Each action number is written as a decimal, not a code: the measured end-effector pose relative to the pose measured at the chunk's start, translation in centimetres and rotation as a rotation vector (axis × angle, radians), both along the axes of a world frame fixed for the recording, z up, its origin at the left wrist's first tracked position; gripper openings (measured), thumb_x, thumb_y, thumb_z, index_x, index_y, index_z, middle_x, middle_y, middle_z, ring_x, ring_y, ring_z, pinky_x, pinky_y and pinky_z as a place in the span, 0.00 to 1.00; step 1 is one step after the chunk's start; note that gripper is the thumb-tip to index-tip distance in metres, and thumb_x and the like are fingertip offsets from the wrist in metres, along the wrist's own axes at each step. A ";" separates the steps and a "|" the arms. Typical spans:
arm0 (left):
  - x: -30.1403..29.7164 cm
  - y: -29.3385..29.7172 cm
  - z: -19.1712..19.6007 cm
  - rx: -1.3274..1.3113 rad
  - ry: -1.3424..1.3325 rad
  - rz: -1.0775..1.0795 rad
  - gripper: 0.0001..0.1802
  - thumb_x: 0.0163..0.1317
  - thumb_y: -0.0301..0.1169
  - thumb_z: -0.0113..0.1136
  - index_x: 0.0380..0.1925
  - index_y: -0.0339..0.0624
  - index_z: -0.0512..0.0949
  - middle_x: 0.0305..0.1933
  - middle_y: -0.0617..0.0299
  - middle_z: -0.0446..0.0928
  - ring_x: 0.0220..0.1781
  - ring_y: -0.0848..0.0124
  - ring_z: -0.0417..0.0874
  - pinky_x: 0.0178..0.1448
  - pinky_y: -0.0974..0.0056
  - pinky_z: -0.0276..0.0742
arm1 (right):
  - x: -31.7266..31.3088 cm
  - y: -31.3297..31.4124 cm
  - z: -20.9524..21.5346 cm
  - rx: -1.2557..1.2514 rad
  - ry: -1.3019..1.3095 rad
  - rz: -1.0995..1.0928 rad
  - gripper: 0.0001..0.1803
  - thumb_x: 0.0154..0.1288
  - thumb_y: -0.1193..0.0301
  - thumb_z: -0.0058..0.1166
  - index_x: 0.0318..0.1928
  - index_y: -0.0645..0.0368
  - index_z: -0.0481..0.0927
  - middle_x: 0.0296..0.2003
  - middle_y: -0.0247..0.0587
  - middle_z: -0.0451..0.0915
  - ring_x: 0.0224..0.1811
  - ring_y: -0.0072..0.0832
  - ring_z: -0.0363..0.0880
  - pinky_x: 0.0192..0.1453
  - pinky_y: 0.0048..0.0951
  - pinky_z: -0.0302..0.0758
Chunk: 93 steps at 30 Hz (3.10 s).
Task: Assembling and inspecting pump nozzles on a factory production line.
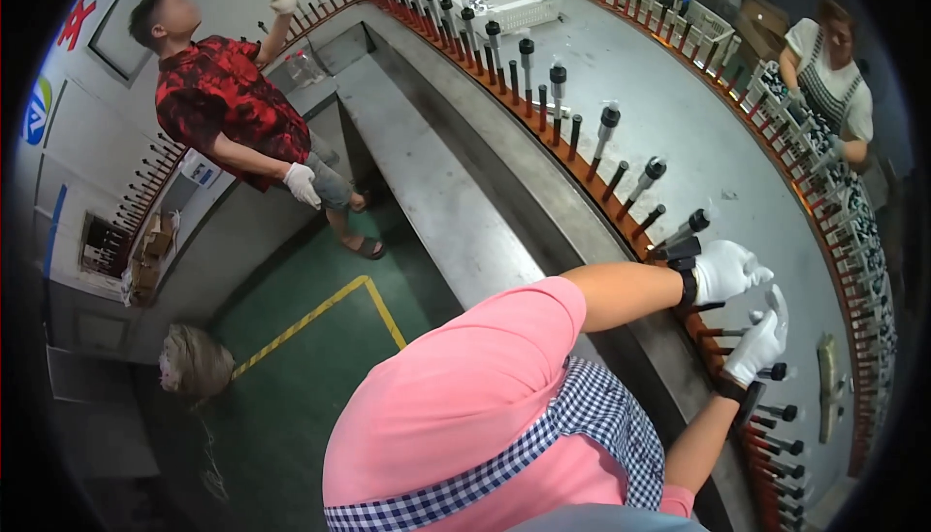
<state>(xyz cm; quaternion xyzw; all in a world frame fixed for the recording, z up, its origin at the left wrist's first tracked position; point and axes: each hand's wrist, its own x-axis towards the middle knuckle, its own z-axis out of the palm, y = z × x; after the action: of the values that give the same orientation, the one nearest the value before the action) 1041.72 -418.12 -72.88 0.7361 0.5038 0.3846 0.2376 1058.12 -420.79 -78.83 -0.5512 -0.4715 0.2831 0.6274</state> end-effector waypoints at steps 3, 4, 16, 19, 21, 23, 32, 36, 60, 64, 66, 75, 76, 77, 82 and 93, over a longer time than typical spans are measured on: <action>-0.2 0.0 0.8 -0.127 -0.096 -0.070 0.17 0.68 0.42 0.64 0.29 0.38 0.84 0.29 0.59 0.86 0.28 0.75 0.85 0.35 0.69 0.80 | 0.9 -0.2 0.2 0.014 0.001 0.089 0.18 0.74 0.78 0.41 0.58 0.64 0.81 0.53 0.38 0.84 0.39 0.17 0.79 0.42 0.19 0.75; 0.0 0.6 0.0 -0.187 -0.253 -0.129 0.13 0.69 0.37 0.63 0.32 0.38 0.85 0.30 0.62 0.86 0.27 0.78 0.82 0.34 0.71 0.78 | 0.8 -0.1 0.7 0.028 0.003 0.104 0.18 0.74 0.78 0.41 0.58 0.64 0.81 0.53 0.37 0.84 0.38 0.17 0.79 0.42 0.19 0.74; -2.0 0.1 3.4 0.143 0.118 0.141 0.23 0.74 0.49 0.52 0.43 0.41 0.86 0.40 0.54 0.87 0.41 0.57 0.87 0.48 0.54 0.79 | -0.1 -6.3 14.3 0.101 0.158 0.371 0.18 0.76 0.67 0.53 0.61 0.62 0.78 0.58 0.40 0.81 0.59 0.27 0.79 0.65 0.28 0.73; 1.6 -4.9 6.7 0.225 -0.248 0.246 0.16 0.73 0.41 0.60 0.48 0.40 0.84 0.41 0.57 0.87 0.39 0.71 0.83 0.48 0.65 0.78 | 3.3 -8.7 11.7 0.107 0.019 0.142 0.16 0.76 0.69 0.53 0.59 0.61 0.81 0.55 0.44 0.83 0.58 0.31 0.81 0.62 0.29 0.74; 1.2 -6.8 8.7 0.330 -0.366 0.238 0.16 0.72 0.38 0.61 0.52 0.40 0.83 0.46 0.58 0.86 0.43 0.73 0.83 0.52 0.67 0.77 | 4.0 -11.3 11.5 0.071 0.126 0.112 0.16 0.76 0.73 0.51 0.59 0.65 0.80 0.56 0.43 0.83 0.57 0.30 0.82 0.64 0.27 0.74; 1.2 -10.1 9.7 0.071 -0.474 0.265 0.15 0.72 0.33 0.61 0.54 0.38 0.82 0.51 0.60 0.85 0.50 0.75 0.82 0.58 0.68 0.75 | 6.4 -14.1 9.2 0.026 0.312 0.094 0.16 0.76 0.74 0.50 0.60 0.67 0.78 0.56 0.43 0.82 0.57 0.28 0.81 0.65 0.26 0.75; 5.6 -12.9 6.6 0.115 -0.169 -0.020 0.22 0.71 0.41 0.60 0.61 0.46 0.78 0.60 0.49 0.79 0.62 0.54 0.79 0.65 0.57 0.73 | 11.4 -13.4 15.4 0.000 -0.117 -0.003 0.22 0.75 0.73 0.53 0.66 0.62 0.73 0.59 0.45 0.80 0.56 0.25 0.78 0.59 0.27 0.75; 14.1 -6.9 10.0 -0.179 -0.306 0.026 0.21 0.72 0.41 0.59 0.52 0.35 0.80 0.45 0.46 0.85 0.45 0.58 0.86 0.51 0.58 0.78 | 12.6 -7.1 15.7 -0.169 0.051 0.201 0.18 0.74 0.70 0.54 0.61 0.62 0.79 0.49 0.41 0.85 0.49 0.23 0.81 0.53 0.24 0.76; 35.6 -15.5 9.9 -0.140 -0.124 -0.073 0.18 0.69 0.37 0.62 0.52 0.36 0.81 0.45 0.49 0.86 0.48 0.62 0.85 0.54 0.63 0.77 | 33.9 -12.3 11.1 -0.042 0.133 0.067 0.14 0.74 0.68 0.54 0.51 0.65 0.83 0.49 0.43 0.85 0.52 0.28 0.81 0.61 0.27 0.73; 35.9 -14.2 7.0 -0.249 -0.531 -0.024 0.15 0.71 0.35 0.62 0.47 0.33 0.84 0.41 0.64 0.85 0.40 0.79 0.78 0.46 0.73 0.74 | 32.9 -17.0 10.3 0.052 -0.037 0.026 0.17 0.76 0.72 0.51 0.60 0.64 0.79 0.53 0.44 0.83 0.58 0.26 0.80 0.64 0.28 0.73; 35.9 -15.8 6.4 -0.264 -0.621 -0.036 0.16 0.71 0.36 0.63 0.49 0.35 0.84 0.41 0.67 0.84 0.39 0.82 0.75 0.46 0.75 0.72 | 35.0 -20.7 8.5 0.083 -0.093 -0.036 0.19 0.77 0.72 0.50 0.64 0.65 0.75 0.58 0.46 0.81 0.63 0.27 0.77 0.68 0.28 0.71; 36.8 -23.9 3.7 -0.110 -0.374 -0.051 0.15 0.72 0.32 0.60 0.54 0.38 0.83 0.56 0.56 0.84 0.57 0.72 0.83 0.65 0.67 0.75 | 47.2 -23.8 8.4 0.151 0.024 -0.245 0.27 0.75 0.71 0.52 0.70 0.67 0.66 0.64 0.48 0.75 0.65 0.33 0.74 0.70 0.31 0.67; 38.6 -23.8 4.3 -0.079 -0.360 -0.109 0.15 0.72 0.32 0.59 0.54 0.38 0.83 0.56 0.56 0.84 0.58 0.71 0.83 0.66 0.66 0.74 | 47.8 -22.5 9.1 0.051 -0.170 -0.290 0.25 0.75 0.70 0.53 0.68 0.66 0.70 0.58 0.44 0.80 0.60 0.31 0.77 0.67 0.31 0.70; 40.8 -23.5 5.1 -0.049 -0.296 -0.144 0.17 0.74 0.35 0.56 0.56 0.39 0.81 0.54 0.54 0.84 0.56 0.66 0.84 0.64 0.64 0.76 | 48.8 -20.4 9.2 0.039 -0.112 -0.213 0.22 0.75 0.68 0.54 0.65 0.65 0.73 0.55 0.42 0.81 0.58 0.30 0.78 0.65 0.30 0.71; 52.1 -20.0 8.7 0.307 -0.120 -0.384 0.19 0.74 0.44 0.47 0.42 0.41 0.80 0.33 0.45 0.81 0.39 0.49 0.84 0.45 0.51 0.78 | 52.1 -18.5 10.8 -0.044 0.124 0.057 0.19 0.79 0.61 0.48 0.56 0.60 0.83 0.51 0.37 0.84 0.52 0.24 0.81 0.60 0.29 0.76; 43.7 -25.5 9.8 -0.299 -0.294 -0.050 0.22 0.73 0.43 0.58 0.60 0.43 0.79 0.57 0.53 0.83 0.59 0.65 0.83 0.65 0.65 0.74 | 54.9 -29.1 7.4 0.015 0.232 -0.277 0.25 0.79 0.68 0.45 0.69 0.70 0.68 0.67 0.52 0.71 0.67 0.38 0.73 0.74 0.36 0.67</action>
<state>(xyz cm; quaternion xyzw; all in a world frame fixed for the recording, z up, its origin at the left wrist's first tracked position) 1085.39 -443.67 -63.09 0.6409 0.4968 0.4028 0.4244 1113.07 -449.85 -71.39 -0.5699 -0.3175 0.2520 0.7148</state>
